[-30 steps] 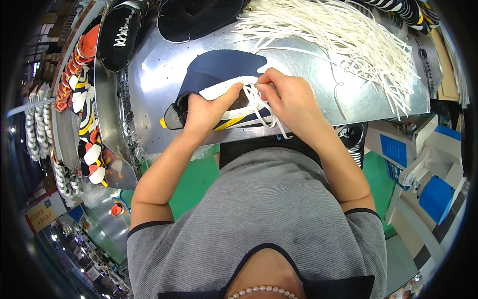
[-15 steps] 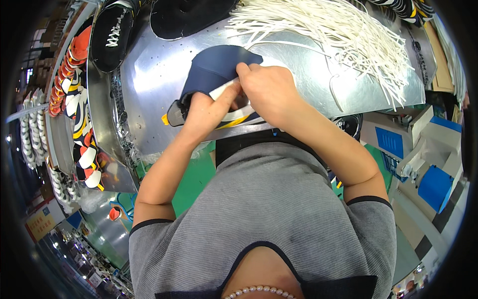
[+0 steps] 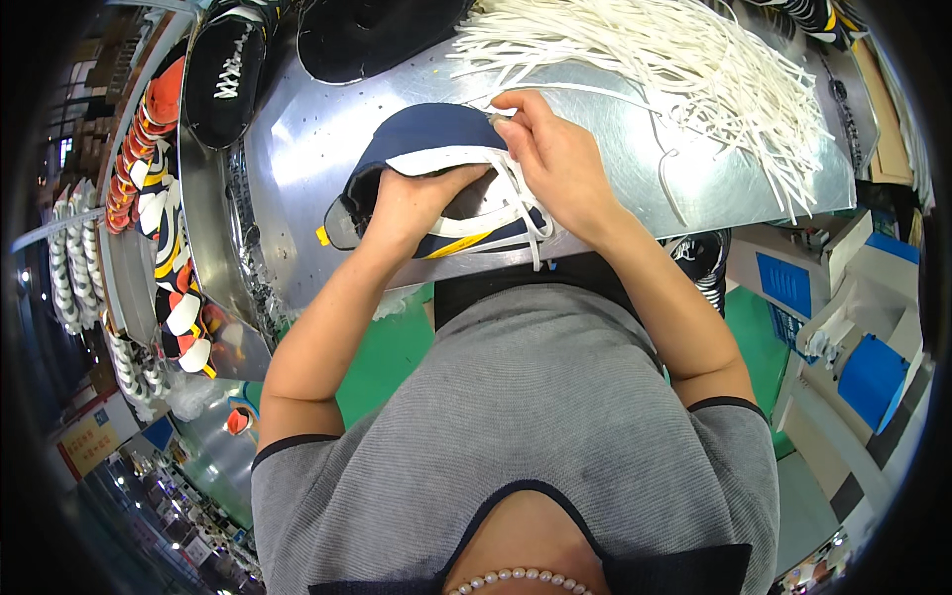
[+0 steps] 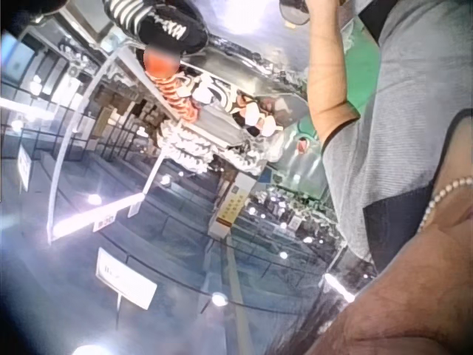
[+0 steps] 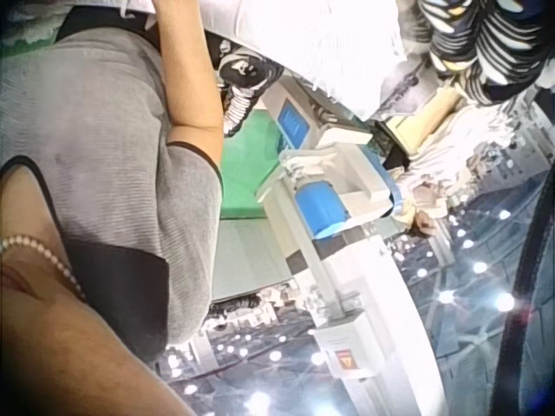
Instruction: The person threads white shoelaces through the eyelets of several navy and yellow shoe uppers by hand, pulling the laces through one by one and smoothing them against the tongue, then places the finished uppers onto a stack on the workbench.
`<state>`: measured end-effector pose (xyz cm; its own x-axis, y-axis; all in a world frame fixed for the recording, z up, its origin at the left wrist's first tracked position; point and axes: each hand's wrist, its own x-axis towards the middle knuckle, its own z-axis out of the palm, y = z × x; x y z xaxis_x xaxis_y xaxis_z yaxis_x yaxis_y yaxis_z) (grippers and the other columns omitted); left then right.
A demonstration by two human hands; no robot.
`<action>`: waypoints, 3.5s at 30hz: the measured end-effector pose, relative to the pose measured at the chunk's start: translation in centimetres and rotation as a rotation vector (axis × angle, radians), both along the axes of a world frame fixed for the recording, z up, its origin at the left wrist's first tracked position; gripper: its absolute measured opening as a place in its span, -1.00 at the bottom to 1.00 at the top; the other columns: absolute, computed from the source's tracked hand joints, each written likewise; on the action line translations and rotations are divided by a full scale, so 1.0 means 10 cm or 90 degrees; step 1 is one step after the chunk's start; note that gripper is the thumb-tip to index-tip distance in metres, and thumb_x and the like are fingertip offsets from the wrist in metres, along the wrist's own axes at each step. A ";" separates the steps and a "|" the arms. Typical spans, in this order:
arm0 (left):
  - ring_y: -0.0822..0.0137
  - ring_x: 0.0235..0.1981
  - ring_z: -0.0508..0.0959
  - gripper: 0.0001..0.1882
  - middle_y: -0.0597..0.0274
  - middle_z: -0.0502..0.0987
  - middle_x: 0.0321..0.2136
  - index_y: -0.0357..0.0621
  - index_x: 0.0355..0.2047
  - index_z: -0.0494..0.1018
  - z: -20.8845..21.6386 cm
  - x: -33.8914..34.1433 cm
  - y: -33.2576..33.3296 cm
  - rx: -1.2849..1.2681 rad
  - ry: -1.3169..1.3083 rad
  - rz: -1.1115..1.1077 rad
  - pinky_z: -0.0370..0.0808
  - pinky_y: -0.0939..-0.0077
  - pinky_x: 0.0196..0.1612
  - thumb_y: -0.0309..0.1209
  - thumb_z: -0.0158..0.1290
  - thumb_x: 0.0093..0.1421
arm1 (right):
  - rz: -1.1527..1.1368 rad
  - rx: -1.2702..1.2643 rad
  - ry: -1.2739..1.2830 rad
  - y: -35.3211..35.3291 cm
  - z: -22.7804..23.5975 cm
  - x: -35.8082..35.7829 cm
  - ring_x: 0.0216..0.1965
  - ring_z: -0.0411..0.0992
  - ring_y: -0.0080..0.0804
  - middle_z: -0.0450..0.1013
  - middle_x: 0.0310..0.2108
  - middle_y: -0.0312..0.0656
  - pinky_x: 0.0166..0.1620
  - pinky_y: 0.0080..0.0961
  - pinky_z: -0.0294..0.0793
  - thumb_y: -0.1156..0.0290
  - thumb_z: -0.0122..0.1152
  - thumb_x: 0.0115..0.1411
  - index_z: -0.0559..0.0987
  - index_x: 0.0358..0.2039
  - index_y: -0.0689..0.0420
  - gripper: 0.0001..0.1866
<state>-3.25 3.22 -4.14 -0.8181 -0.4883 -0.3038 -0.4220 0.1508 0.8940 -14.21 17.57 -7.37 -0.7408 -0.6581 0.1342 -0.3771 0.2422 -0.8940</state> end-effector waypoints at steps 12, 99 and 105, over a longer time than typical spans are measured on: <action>0.42 -0.21 0.60 -0.65 0.21 0.64 -0.20 -0.28 -0.06 0.54 0.13 0.07 0.02 0.161 -0.090 0.030 0.53 0.51 -0.07 -0.47 0.29 0.14 | -0.029 0.123 0.085 -0.07 -0.03 -0.01 -0.33 0.57 0.02 0.59 -0.41 0.03 -0.22 -0.12 0.52 0.24 0.05 0.37 0.46 -0.03 0.15 -0.71; 0.18 -0.51 0.60 -0.67 0.15 0.59 -0.43 -0.24 -0.24 0.43 -0.21 0.48 0.29 -0.572 0.392 -0.223 0.50 0.44 -0.46 -0.59 0.34 0.04 | 0.121 0.193 -0.105 0.61 0.26 0.40 -0.42 0.55 -0.02 0.53 -0.51 -0.07 -0.32 -0.15 0.47 0.28 0.16 0.30 0.42 -0.17 0.10 -0.79; 0.16 -0.56 0.54 -0.58 0.16 0.55 -0.47 -0.19 -0.22 0.32 -0.24 0.49 0.30 -0.586 0.434 -0.244 0.45 0.39 -0.50 -0.60 0.35 0.03 | 0.120 0.043 -0.001 0.50 0.56 0.30 -0.46 0.55 -0.15 0.54 -0.52 -0.14 -0.37 -0.28 0.47 0.34 0.19 0.24 0.54 -0.30 0.14 -0.86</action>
<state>1.67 6.25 -6.51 -0.8135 0.0144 0.5815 0.3060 0.8607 0.4068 -11.22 22.58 -1.78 -0.6035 -0.7929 0.0842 -0.4203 0.2266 -0.8786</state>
